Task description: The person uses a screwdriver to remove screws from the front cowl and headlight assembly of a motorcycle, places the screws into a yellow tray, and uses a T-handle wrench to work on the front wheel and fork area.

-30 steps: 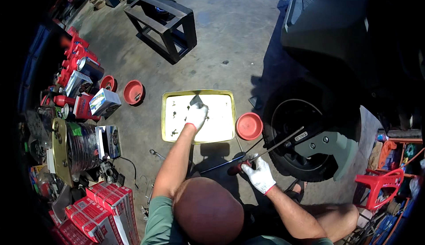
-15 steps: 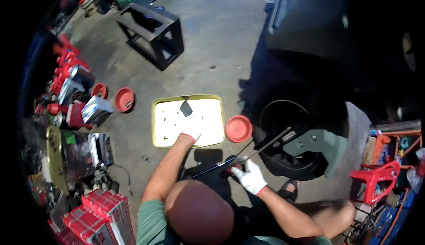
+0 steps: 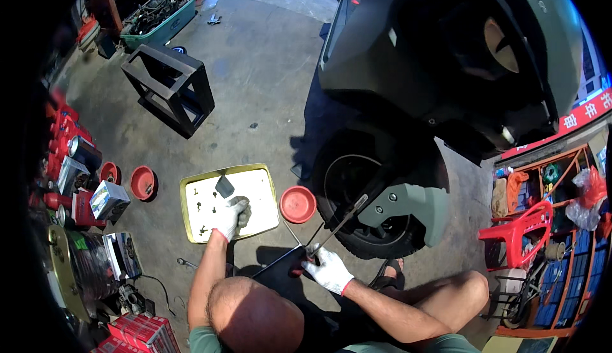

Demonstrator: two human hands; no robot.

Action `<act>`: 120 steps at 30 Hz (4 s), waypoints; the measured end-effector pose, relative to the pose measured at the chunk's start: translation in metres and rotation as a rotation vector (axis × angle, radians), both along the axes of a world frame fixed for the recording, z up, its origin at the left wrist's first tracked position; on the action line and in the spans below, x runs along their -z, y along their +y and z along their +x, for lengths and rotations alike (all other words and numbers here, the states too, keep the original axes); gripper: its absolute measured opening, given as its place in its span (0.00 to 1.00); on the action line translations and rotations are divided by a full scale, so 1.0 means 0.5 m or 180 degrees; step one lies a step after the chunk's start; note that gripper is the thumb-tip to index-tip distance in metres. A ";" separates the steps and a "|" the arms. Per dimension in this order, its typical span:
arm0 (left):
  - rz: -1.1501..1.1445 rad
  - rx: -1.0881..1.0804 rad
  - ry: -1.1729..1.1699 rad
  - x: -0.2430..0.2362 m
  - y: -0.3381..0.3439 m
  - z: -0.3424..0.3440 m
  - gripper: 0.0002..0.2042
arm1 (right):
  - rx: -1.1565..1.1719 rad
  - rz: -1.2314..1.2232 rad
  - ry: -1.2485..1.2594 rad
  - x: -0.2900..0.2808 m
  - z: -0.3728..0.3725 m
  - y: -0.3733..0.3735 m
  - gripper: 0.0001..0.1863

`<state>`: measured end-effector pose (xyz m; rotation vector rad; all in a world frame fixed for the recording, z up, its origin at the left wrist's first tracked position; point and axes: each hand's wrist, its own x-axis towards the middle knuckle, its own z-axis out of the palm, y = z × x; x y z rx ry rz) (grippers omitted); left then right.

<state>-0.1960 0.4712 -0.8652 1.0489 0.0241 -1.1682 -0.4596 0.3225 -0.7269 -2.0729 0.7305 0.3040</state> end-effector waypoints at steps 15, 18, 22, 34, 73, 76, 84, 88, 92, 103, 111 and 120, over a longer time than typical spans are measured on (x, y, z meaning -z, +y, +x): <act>-0.0542 -0.0735 0.0052 -0.043 0.110 -0.078 0.14 | -0.0130 -0.0203 -0.0017 -0.101 -0.058 0.022 0.13; 0.0053 -0.0376 -0.0246 -0.132 0.092 -0.088 0.14 | -0.0476 -0.0343 0.0136 -0.189 -0.086 -0.005 0.14; 0.0033 -0.0158 -0.0407 -0.166 0.070 -0.057 0.14 | -0.1138 -0.1173 -0.0305 -0.309 -0.127 -0.068 0.15; 0.0791 0.2079 -0.1629 -0.392 -0.141 -0.023 0.13 | -0.1641 -0.0949 0.0137 -0.471 -0.197 -0.216 0.13; 0.1303 0.3513 -0.0738 -1.510 -0.808 -0.782 0.13 | 0.3513 0.2003 -0.0878 -0.993 -0.857 -0.510 0.32; 0.1197 0.3521 -0.0907 -1.561 -0.879 -0.804 0.13 | 0.3705 0.1507 0.0006 -1.111 -0.891 -0.599 0.33; 0.1115 0.2355 -0.0750 -1.526 -1.006 -0.768 0.15 | 0.4301 0.2206 -0.1557 -1.154 -0.883 -0.816 0.20; 0.0921 0.1602 -0.0014 -1.534 -1.118 -0.729 0.15 | 0.4181 0.2100 -0.1977 -1.186 -0.836 -0.982 0.12; 0.0832 0.1205 0.0030 -1.510 -1.278 -0.663 0.10 | 0.3954 0.2369 -0.1757 -1.167 -0.796 -1.172 0.08; 0.0245 -0.1349 -0.0097 -1.564 -1.720 -0.345 0.09 | 0.3766 0.2169 -0.1056 -1.137 -0.643 -1.724 0.11; -0.0300 -0.2318 -0.0071 -1.599 -1.852 -0.233 0.01 | 0.2677 0.2264 -0.0417 -1.157 -0.312 -2.076 0.06; 0.0083 -0.3042 -0.0107 -1.623 -1.913 -0.259 0.04 | 0.0823 0.2285 0.0125 -1.097 0.118 -2.350 0.09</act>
